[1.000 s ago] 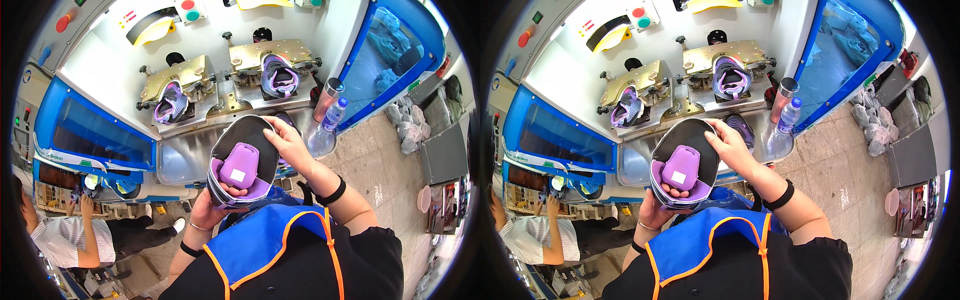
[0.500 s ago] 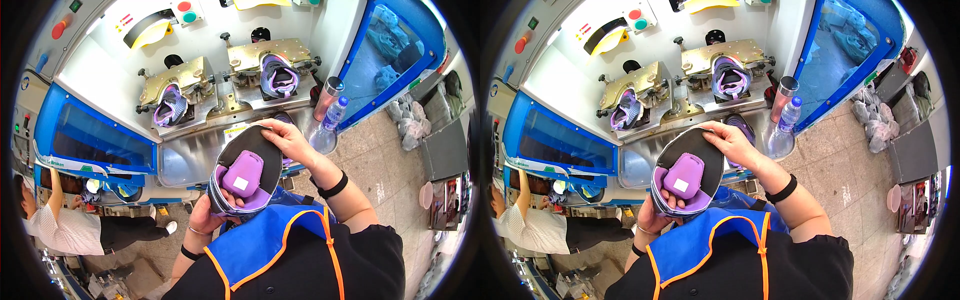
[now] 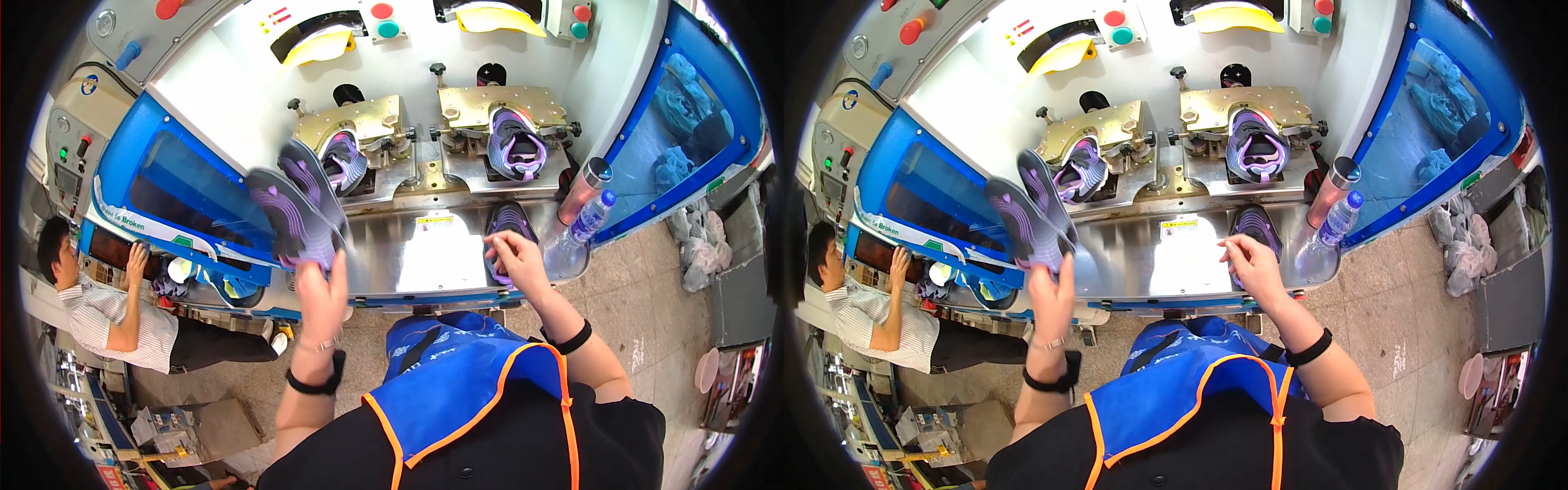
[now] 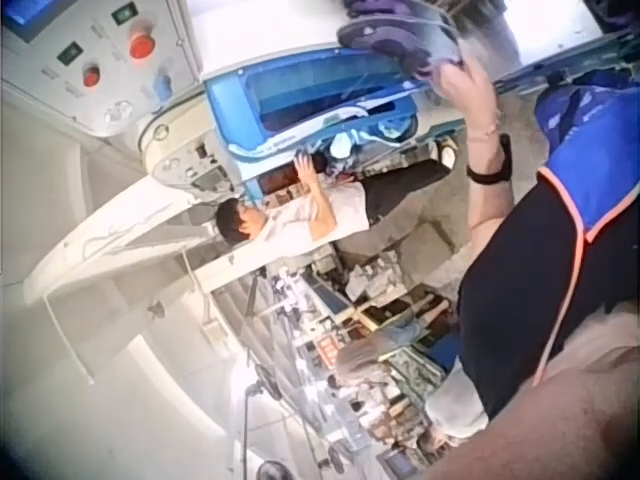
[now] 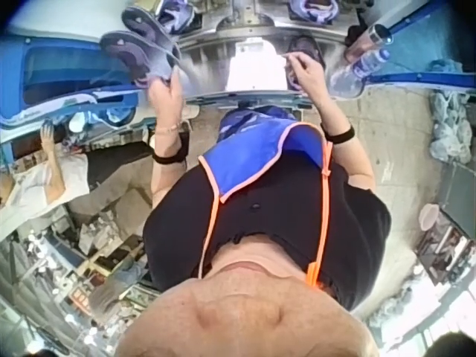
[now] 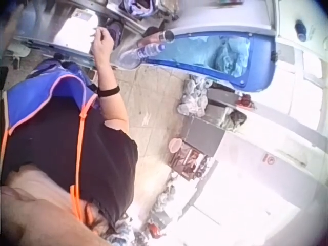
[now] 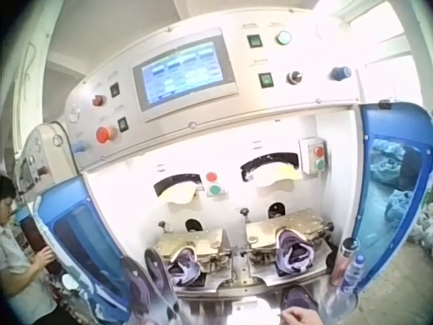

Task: Operating a shoe lasting machine and then collecting shoe components.

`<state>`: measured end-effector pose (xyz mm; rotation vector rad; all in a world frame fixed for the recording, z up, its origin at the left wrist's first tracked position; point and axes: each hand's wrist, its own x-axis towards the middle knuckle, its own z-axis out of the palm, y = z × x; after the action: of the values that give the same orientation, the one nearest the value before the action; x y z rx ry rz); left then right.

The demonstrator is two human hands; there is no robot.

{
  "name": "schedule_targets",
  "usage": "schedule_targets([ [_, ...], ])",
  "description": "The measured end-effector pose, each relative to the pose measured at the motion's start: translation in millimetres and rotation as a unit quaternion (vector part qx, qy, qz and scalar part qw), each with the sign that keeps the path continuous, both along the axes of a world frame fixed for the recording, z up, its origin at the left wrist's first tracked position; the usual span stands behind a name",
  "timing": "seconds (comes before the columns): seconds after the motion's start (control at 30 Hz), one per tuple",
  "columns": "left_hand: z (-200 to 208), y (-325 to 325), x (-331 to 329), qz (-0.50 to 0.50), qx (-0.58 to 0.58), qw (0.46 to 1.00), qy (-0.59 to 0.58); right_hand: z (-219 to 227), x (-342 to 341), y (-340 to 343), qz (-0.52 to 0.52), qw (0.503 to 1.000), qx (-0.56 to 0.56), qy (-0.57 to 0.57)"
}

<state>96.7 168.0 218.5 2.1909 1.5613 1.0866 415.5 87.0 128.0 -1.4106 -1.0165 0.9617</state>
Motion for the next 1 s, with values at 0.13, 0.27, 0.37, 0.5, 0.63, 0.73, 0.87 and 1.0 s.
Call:
schedule_targets([
  [0.13, 5, 81, -11, -0.007, 0.155, 0.975, 0.156, -11, -11, -13, 0.042, 0.998, -0.039, -0.026],
  [0.27, 9, 132, 1, -0.059, 0.010, 0.952, 0.301, -26, -22, -26, 0.094, 0.987, -0.063, -0.112],
  [0.37, 7, 139, 8, -0.070, -0.007, 0.956, 0.284, -32, -32, -41, 0.136, 0.973, -0.122, -0.144],
  [0.5, -1, 142, 2, -0.096, 0.023, 0.968, 0.232, -52, -43, -41, 0.160, 0.954, -0.095, -0.236],
  [0.63, -6, 154, 7, -0.072, -0.010, 0.961, 0.266, -69, -64, -11, 0.171, 0.914, 0.014, -0.367],
  [0.73, -9, 151, 14, -0.046, -0.020, 0.958, 0.284, -73, -85, 16, 0.204, 0.878, 0.060, -0.429],
  [0.87, -32, 148, 6, -0.061, -0.040, 0.960, 0.270, -94, -129, 33, 0.194, 0.852, 0.083, -0.479],
  [1.0, -44, 147, -4, -0.091, -0.035, 0.958, 0.269, -100, -171, 44, 0.245, 0.787, -0.008, -0.566],
])
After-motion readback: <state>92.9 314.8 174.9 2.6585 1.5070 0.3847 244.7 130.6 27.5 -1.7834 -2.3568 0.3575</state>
